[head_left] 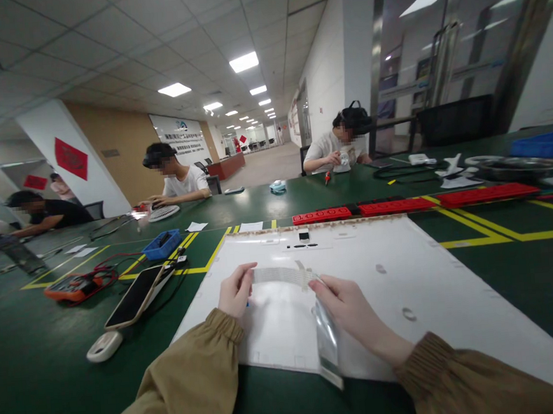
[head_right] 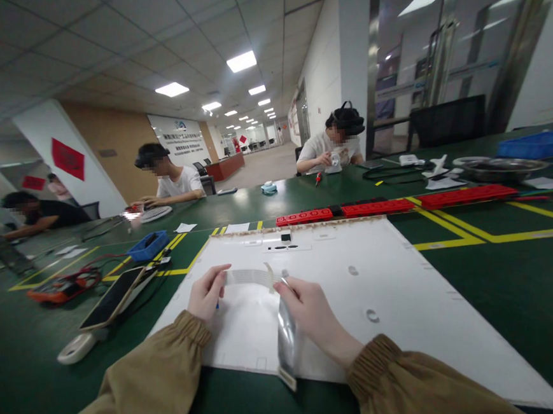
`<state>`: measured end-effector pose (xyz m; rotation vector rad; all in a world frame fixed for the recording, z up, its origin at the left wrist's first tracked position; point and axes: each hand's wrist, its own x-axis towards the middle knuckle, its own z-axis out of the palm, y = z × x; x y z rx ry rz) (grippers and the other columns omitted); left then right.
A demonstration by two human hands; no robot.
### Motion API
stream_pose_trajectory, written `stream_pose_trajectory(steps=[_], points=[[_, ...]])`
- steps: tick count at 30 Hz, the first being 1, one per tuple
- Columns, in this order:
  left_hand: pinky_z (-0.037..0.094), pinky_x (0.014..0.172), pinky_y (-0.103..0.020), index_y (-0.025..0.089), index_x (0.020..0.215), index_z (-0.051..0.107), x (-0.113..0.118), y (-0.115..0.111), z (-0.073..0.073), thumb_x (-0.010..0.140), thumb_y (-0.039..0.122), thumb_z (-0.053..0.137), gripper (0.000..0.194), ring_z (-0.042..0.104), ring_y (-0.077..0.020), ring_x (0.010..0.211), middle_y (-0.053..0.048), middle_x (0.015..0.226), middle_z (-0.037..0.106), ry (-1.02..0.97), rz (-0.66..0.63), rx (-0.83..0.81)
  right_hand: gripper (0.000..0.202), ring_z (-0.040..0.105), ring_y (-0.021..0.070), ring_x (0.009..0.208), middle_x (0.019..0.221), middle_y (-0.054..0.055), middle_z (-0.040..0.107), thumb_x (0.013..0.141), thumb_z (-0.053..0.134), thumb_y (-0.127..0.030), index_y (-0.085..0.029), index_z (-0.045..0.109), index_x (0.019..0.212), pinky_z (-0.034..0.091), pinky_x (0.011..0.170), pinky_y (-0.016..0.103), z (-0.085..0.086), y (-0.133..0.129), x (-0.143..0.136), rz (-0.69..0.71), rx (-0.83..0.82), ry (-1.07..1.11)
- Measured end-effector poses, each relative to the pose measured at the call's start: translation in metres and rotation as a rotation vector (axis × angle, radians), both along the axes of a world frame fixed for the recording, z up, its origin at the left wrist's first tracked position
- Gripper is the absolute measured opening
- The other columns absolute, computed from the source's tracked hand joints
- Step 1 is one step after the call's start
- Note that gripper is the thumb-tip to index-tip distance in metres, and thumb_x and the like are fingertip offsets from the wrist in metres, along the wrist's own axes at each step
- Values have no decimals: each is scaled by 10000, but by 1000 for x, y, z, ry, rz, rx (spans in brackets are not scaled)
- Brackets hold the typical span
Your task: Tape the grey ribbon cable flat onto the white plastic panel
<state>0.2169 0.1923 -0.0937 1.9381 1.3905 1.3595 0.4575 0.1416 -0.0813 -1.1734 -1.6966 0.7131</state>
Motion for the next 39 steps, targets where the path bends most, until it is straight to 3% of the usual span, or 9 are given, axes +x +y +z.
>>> stream_pose_trajectory(steps=[6,9,12,17,25,31,35,39], points=[[248,457,-206,148,1029,640,-49,10,7,855,438,451,388,313,-90,437,58,490,379,160,87,89,398,455,146,619,567,-10,458,904,414,-383,-182,424,561,305,587,258,-9,18,-20,-56,117,-232],[254,473,-205,188,1023,649,-73,10,6,851,438,439,369,332,-99,435,59,473,379,327,134,29,375,506,168,748,646,10,541,898,467,-336,-174,499,562,335,692,284,-12,26,-38,-40,178,-366],[264,489,-202,241,989,662,-88,11,4,843,420,440,320,417,-111,465,41,519,496,521,213,-44,364,515,175,819,735,18,598,895,488,-298,-166,556,563,324,768,325,-13,32,-53,-10,183,-504],[286,512,-205,275,967,678,-88,14,0,843,384,461,272,500,-135,520,27,564,565,686,188,-178,322,512,189,870,801,40,630,899,490,-271,-172,639,631,299,819,366,-11,37,-58,20,248,-712],[292,518,-229,258,945,677,-80,15,-1,872,389,430,288,534,-153,581,9,620,608,675,208,-183,294,508,215,875,858,79,610,904,467,-319,-171,653,731,312,818,370,-15,35,-53,-93,305,-823],[363,572,-230,240,957,665,-85,20,-6,882,354,415,285,552,-138,676,-14,841,599,638,116,-49,190,509,239,898,960,100,585,880,495,-325,-157,581,896,337,773,354,-21,36,-53,-175,293,-795],[386,586,-227,242,956,661,-86,22,-9,884,349,425,269,540,-124,667,-10,860,563,639,108,-42,171,511,250,941,981,98,581,875,496,-283,-148,565,955,353,805,362,-22,37,-53,-127,250,-745],[432,666,-244,237,972,659,-90,26,-13,882,336,449,249,556,-136,733,-23,914,567,601,82,-29,275,490,256,1049,1114,118,563,867,498,-227,-125,531,1120,364,885,383,-22,36,-53,-33,271,-670]])
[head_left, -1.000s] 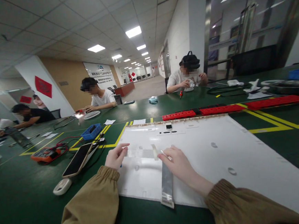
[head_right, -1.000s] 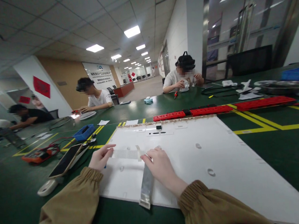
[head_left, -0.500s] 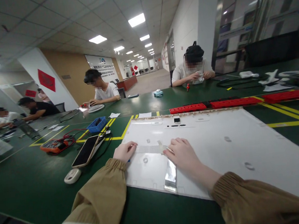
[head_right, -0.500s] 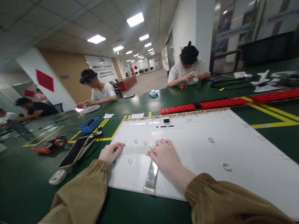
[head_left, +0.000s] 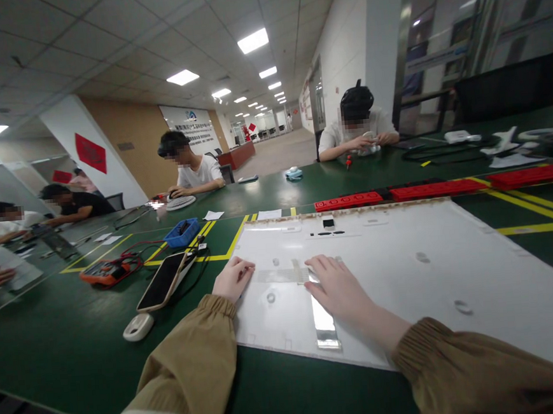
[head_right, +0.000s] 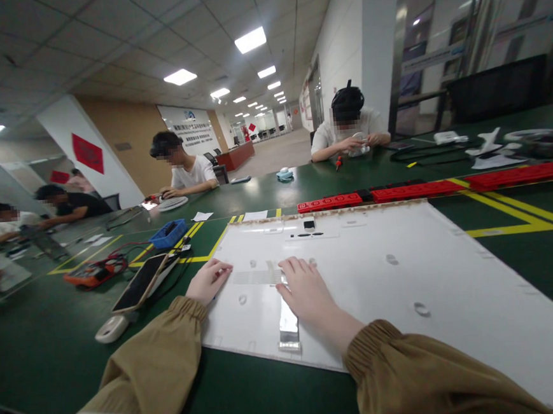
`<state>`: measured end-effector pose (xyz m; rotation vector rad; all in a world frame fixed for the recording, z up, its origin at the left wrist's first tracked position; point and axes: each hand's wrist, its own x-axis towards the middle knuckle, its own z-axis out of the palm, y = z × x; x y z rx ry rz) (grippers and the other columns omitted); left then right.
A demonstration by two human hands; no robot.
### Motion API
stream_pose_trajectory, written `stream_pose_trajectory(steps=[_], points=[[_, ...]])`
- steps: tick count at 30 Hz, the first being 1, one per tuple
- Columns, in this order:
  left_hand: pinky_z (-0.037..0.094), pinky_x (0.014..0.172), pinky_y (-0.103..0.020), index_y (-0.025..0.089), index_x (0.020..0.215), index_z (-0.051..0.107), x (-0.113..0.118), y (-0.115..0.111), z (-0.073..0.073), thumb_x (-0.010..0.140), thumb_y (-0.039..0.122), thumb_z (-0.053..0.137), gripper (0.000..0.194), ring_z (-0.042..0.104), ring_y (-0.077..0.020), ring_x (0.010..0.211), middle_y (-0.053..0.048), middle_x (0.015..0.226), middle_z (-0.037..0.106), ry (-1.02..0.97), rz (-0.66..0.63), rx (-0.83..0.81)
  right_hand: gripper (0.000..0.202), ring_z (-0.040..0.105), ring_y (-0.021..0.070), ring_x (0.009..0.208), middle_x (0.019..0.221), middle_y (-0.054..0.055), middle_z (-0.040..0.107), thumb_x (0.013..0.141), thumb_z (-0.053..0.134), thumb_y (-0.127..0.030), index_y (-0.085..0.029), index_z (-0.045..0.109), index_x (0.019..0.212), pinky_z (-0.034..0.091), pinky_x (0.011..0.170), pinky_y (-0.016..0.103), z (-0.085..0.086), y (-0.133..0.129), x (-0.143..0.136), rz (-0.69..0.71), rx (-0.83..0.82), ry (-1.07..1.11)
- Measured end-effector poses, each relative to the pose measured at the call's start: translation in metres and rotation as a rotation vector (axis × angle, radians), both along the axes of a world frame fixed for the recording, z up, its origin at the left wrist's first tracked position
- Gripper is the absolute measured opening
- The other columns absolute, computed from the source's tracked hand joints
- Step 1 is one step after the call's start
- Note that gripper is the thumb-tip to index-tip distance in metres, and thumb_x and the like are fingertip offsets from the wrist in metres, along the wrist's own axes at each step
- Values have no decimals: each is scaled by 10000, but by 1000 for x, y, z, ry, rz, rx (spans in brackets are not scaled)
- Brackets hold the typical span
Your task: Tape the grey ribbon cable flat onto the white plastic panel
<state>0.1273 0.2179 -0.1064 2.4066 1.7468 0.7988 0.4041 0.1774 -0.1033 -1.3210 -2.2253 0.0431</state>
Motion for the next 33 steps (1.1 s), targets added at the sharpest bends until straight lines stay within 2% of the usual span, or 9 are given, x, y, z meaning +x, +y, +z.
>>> stream_pose_trajectory(steps=[4,8,11,16,22,28,33], points=[[454,729,-259,227,973,662,-3,4,-4,877,326,461,244,564,-158,812,-40,933,568,-24,-41,20,295,469,250,1127,1222,124,541,869,459,-158,-133,540,1152,369,939,404,-1,0,-1,121,35,-11],[461,717,-258,221,957,669,-5,7,-7,876,323,461,245,566,-154,778,-39,898,565,-54,-74,37,336,465,227,1165,1232,102,563,864,416,-83,-156,557,1161,361,977,409,-7,3,-1,239,75,-59],[462,711,-261,214,945,671,-6,9,-8,875,314,464,241,563,-152,757,-42,879,569,-75,-92,27,371,463,216,1178,1243,95,566,854,395,-43,-155,564,1164,354,987,398,-12,6,-2,276,58,-108],[460,720,-265,194,901,675,-6,11,-10,874,297,472,229,563,-155,775,-50,875,577,-121,-125,24,392,501,208,1116,1207,101,585,816,402,5,-133,570,1143,380,937,360,-8,8,-5,235,-35,-116],[452,707,-266,189,902,675,-4,9,-9,878,303,461,244,555,-156,749,-50,855,582,-101,-143,27,314,495,198,1104,1198,74,595,867,409,-59,-169,579,1106,371,913,337,-2,7,-5,246,-94,-57],[438,704,-270,189,947,666,-6,10,-12,888,299,427,270,540,-155,739,-51,868,568,-80,-146,28,409,502,228,1049,1091,119,610,825,406,-42,-104,487,1221,358,876,337,2,5,-10,127,-128,-69],[440,725,-277,182,961,664,-5,10,-12,883,285,417,279,544,-160,748,-52,851,561,-68,-140,18,323,493,240,1030,1024,113,608,845,425,-107,-130,522,1152,331,845,337,6,6,-18,72,-148,-96]])
